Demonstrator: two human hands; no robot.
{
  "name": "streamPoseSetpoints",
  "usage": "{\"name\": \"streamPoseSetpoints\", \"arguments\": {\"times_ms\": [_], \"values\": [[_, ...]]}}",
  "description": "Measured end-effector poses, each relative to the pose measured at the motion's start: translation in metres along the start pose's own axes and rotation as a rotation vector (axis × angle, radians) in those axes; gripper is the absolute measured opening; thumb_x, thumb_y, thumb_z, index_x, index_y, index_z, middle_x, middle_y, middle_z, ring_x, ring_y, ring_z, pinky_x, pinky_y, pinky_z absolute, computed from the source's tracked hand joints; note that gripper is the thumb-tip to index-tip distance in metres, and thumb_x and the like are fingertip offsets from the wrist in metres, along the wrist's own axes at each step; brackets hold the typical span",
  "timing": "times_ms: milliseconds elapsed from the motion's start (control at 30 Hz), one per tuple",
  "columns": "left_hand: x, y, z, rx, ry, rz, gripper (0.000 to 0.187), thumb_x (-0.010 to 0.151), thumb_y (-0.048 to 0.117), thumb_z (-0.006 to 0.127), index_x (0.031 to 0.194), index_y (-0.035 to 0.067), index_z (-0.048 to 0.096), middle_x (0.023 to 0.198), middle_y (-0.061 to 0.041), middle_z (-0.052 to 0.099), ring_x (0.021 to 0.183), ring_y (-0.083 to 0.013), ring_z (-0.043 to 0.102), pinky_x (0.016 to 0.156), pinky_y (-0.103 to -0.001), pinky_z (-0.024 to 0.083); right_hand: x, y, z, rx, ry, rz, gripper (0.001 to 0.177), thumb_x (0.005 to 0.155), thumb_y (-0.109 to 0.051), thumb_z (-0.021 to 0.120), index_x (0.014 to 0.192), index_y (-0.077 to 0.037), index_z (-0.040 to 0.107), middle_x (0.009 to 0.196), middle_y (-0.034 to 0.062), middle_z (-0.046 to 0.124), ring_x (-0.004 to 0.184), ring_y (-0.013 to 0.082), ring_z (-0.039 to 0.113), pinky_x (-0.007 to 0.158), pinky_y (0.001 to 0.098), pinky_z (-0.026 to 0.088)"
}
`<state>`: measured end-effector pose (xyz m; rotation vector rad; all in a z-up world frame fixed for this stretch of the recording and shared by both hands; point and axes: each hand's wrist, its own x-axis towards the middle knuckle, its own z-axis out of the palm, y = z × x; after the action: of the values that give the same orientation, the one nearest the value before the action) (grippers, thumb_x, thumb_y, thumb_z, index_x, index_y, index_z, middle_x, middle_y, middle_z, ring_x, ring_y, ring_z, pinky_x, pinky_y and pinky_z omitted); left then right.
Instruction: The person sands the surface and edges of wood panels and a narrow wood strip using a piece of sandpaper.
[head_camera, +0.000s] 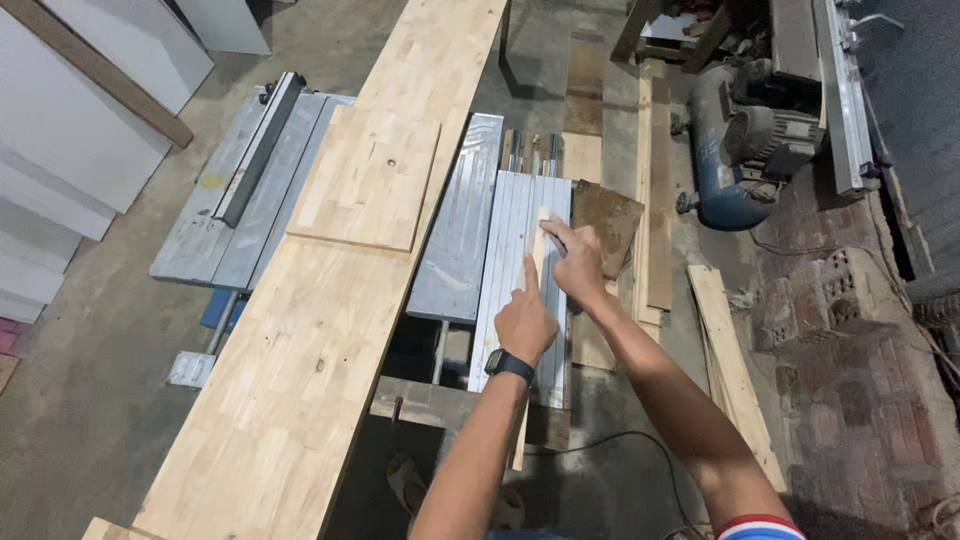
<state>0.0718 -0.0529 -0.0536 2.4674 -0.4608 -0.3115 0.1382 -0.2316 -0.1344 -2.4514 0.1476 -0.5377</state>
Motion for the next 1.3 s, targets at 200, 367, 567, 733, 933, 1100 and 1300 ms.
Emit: {"name": "streamPoseSetpoints", "arguments": {"times_ms": [200,367,567,733,933,1100,1300], "values": [[0.0,-0.003,-0.001,-0.036,-0.01,0.017,0.093,0.083,0.0,0.055,0.165,0.004,0.009,0.093,-0.022,0.066,0.071,-0.037,0.071,0.058,-0.048,0.056,0.0,-0.02,-0.024,-0.255,-0.034,-0.141,0.07,0.073,0.004,0.05,0.123,-0.041,0.068,0.132,-0.0157,0.068,0.129,0.0247,0.056,0.102,0.0473,0.045],[0.003,-0.008,0.005,-0.03,-0.016,0.008,0.098,0.082,0.004,0.06,0.165,0.007,0.009,0.094,-0.021,0.067,0.075,-0.0395,0.072,0.061,-0.052,0.058,-0.002,-0.021,-0.022,-0.341,-0.01,-0.195,0.076,0.072,0.007,0.057,0.134,-0.036,0.065,0.141,-0.0057,0.066,0.132,0.0301,0.057,0.099,0.0509,0.048],[-0.001,-0.002,0.002,-0.05,-0.008,0.009,0.095,0.083,0.001,0.057,0.165,0.005,0.01,0.092,-0.021,0.066,0.072,-0.0373,0.071,0.059,-0.049,0.057,-0.021,-0.053,-0.042,-0.641,-0.176,-0.128,0.077,0.072,-0.002,0.064,0.141,-0.036,0.062,0.164,0.0033,0.041,0.143,0.0428,0.035,0.097,0.0599,0.039],[-0.001,-0.003,-0.001,-0.086,-0.029,0.001,0.097,0.082,0.0,0.058,0.166,0.007,0.009,0.093,-0.021,0.066,0.075,-0.0387,0.071,0.062,-0.051,0.057,0.008,-0.042,-0.017,-0.735,-0.143,-0.128,0.063,0.078,-0.009,0.064,0.136,-0.032,0.063,0.153,-0.0013,0.052,0.139,0.0422,0.037,0.088,0.0677,0.045],[-0.002,-0.002,-0.005,-0.121,-0.007,-0.005,0.094,0.083,-0.002,0.054,0.166,0.007,0.01,0.091,-0.02,0.066,0.072,-0.0377,0.07,0.061,-0.049,0.055,-0.004,-0.049,-0.017,-0.719,-0.145,-0.132,0.052,0.084,-0.008,0.056,0.131,-0.027,0.068,0.138,-0.0011,0.065,0.135,0.0439,0.045,0.086,0.0692,0.042],[-0.001,-0.001,-0.003,-0.098,-0.032,-0.017,0.093,0.084,0.0,0.051,0.167,0.01,0.01,0.093,-0.019,0.066,0.075,-0.0385,0.07,0.063,-0.051,0.056,0.001,-0.063,-0.022,-0.743,-0.141,-0.106,0.05,0.084,-0.015,0.064,0.133,-0.028,0.067,0.154,0.0051,0.053,0.138,0.0453,0.041,0.087,0.066,0.044],[-0.002,-0.004,0.004,-0.143,0.002,-0.009,0.092,0.084,0.0,0.052,0.166,0.009,0.013,0.09,-0.019,0.065,0.071,-0.0374,0.069,0.06,-0.048,0.053,-0.008,-0.07,-0.029,-0.722,-0.2,-0.097,0.051,0.087,-0.013,0.066,0.137,-0.025,0.065,0.148,0.0096,0.056,0.141,0.0478,0.038,0.091,0.0702,0.042]]}}
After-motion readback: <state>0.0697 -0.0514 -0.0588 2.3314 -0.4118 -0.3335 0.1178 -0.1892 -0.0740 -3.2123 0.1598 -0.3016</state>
